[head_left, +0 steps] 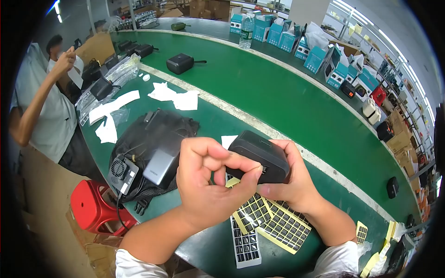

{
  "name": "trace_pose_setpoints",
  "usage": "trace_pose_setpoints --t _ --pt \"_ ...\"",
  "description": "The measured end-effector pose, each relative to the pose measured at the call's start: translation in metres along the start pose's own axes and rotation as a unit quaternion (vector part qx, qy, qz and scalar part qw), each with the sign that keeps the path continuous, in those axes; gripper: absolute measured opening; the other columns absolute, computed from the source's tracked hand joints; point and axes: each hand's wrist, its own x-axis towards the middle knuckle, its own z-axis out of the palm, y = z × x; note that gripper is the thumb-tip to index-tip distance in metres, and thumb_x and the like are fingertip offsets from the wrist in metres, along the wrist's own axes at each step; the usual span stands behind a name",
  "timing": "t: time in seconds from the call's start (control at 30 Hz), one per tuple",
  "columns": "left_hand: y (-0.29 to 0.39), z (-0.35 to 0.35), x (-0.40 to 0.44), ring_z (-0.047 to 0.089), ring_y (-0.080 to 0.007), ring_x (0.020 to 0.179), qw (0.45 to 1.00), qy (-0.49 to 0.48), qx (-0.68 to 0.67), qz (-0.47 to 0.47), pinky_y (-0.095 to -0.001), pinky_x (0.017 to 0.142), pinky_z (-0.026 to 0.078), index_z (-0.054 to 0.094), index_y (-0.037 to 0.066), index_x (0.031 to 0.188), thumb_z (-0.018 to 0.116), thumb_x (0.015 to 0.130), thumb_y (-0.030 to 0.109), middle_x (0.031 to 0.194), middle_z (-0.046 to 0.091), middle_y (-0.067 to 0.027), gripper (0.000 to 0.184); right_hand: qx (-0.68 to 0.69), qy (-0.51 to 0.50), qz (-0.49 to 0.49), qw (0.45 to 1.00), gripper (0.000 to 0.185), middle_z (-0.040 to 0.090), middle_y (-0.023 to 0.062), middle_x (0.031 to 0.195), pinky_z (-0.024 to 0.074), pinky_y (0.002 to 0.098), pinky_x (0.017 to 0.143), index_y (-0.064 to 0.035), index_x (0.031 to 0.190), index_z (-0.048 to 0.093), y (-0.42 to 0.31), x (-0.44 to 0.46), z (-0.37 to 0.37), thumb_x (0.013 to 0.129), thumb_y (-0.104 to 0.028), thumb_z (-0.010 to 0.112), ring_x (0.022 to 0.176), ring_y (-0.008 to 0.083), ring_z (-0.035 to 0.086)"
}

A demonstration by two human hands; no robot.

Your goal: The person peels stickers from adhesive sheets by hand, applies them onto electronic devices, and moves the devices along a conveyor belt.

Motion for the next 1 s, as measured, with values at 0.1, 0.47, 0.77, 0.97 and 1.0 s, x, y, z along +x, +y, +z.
trace_pose_setpoints --t 0.1,0.47,0.77,0.97,1.0 --pt "0.009 -0.002 0.003 0.052 -0.0027 0.058 0.995 0.01 0.1 0.02 -0.0222 0.058 0.04 0.044 0.007 0.106 0.089 0.076 0.003 0.083 0.076 -0.0033 0.054 0.009 0.004 -0.002 1.0 0.085 0.052 0.0165 0.138 0.0558 0.0394 0.099 -0.0055 0.14 0.032 -0.001 -0.001 0.001 0.075 0.014 0.084 0.126 0.0249 0.058" --pt "-0.04 -0.024 0.024 0.061 -0.0289 0.093 0.941 0.066 0.328 -0.055 -0.042 0.087 0.046 0.055 0.003 0.117 0.086 0.08 0.025 0.098 0.06 -0.011 0.054 -0.093 0.183 -0.146 0.968 0.097 0.056 0.0166 0.136 0.0503 0.0409 0.107 -0.0019 0.143 0.037 0.03 0.057 -0.092 0.067 -0.012 0.096 0.124 0.0268 0.06" --pt "-0.01 -0.021 0.019 0.068 -0.0409 0.11 0.752 -0.516 0.315 -0.261 -0.0481 0.092 0.053 0.054 0.006 0.131 0.086 0.079 0.032 0.115 0.071 -0.0219 0.067 -0.723 0.466 -0.011 0.509 0.11 0.055 0.0317 0.139 0.0431 0.0501 0.113 0.0095 0.147 0.041 0.054 0.057 -0.218 0.068 -0.045 0.093 0.133 0.0423 0.052" --pt "-0.021 -0.029 0.026 0.07 -0.0402 0.104 0.852 -0.435 0.226 -0.186 -0.0447 0.087 0.056 0.053 0.003 0.124 0.085 0.08 0.014 0.109 0.072 -0.0214 0.056 -0.167 -0.087 -0.139 0.972 0.082 0.059 0.0113 0.141 0.0418 0.0394 0.117 -0.0019 0.15 0.046 0.018 0.042 -0.071 0.082 -0.021 0.087 0.134 0.0206 0.055" --pt "-0.02 -0.029 0.027 0.07 -0.0393 0.103 0.868 -0.412 0.213 -0.176 -0.0449 0.087 0.056 0.052 0.004 0.122 0.085 0.08 0.011 0.107 0.072 -0.02 0.054 -0.231 -0.082 -0.118 0.962 0.08 0.061 0.0118 0.138 0.0476 0.0366 0.112 -0.0008 0.147 0.049 0.015 0.036 -0.045 0.079 -0.009 0.089 0.127 0.0192 0.06"
